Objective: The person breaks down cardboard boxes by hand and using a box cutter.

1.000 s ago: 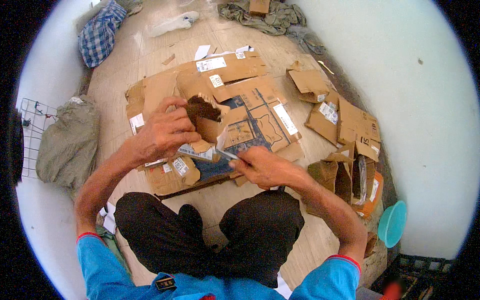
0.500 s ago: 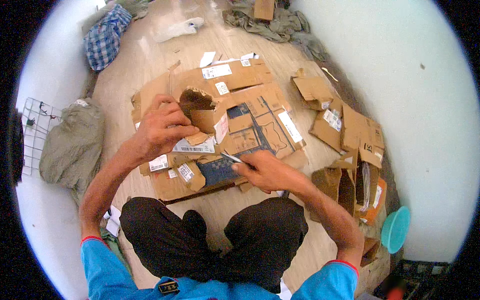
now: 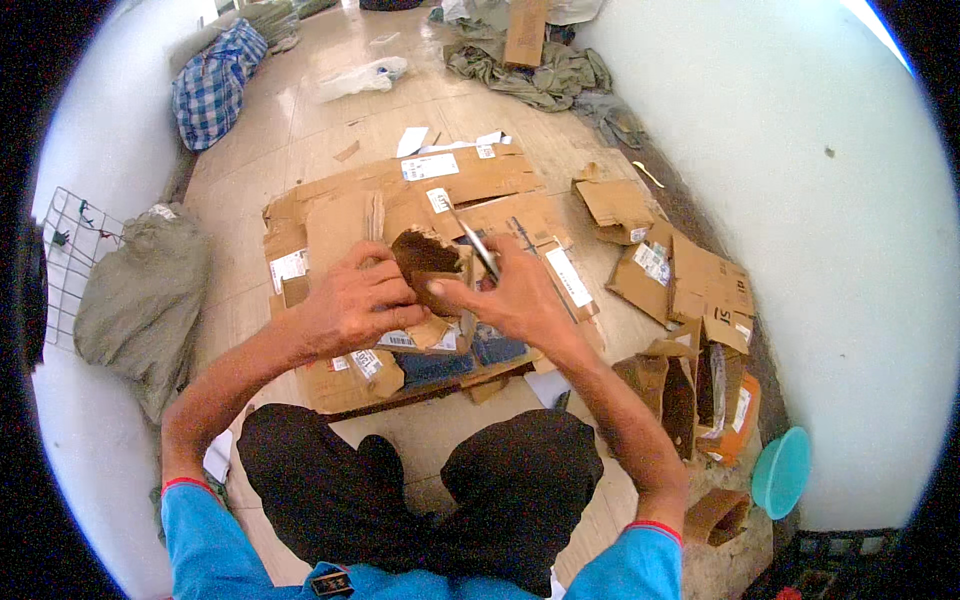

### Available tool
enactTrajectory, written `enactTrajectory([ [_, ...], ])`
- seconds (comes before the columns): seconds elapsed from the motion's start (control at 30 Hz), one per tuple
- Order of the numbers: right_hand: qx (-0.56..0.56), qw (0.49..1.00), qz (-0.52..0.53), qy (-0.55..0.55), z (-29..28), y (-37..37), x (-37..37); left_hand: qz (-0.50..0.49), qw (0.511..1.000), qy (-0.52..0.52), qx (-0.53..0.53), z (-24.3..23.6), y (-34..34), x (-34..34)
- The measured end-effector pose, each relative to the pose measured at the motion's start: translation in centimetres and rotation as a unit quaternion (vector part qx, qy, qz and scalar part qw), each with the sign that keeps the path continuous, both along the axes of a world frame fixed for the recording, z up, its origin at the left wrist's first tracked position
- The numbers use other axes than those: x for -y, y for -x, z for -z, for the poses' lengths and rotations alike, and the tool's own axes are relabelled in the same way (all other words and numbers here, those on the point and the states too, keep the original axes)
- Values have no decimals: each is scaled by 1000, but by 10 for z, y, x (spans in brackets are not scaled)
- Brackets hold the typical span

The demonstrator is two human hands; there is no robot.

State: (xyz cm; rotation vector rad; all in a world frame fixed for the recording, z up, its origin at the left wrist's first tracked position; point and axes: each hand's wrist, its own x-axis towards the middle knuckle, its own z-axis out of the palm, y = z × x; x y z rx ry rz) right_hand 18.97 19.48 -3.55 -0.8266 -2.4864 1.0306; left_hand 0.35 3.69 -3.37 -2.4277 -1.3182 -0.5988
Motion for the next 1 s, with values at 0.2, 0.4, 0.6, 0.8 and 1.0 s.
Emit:
enactTrajectory([
  [0.2, -71, 997, 2, 17, 21, 7, -11, 40, 997, -64, -29, -12, -12, 8],
  [0.4, -120, 993, 0, 9, 21, 13, -23, -32, 999, -7, 8, -8, -14, 11],
  [0.6, -69, 994, -56, 70, 14, 26, -33, -139, 954, 259, -59, -45, -5, 3],
  [0.8, -20, 977, -51, 204, -8, 23, -30, -129, 977, 165, 47, -75, 17, 12],
  [1.0, -79, 978, -59, 186, 14, 12, -38, -208, 951, 127, 190, -53, 33, 30],
])
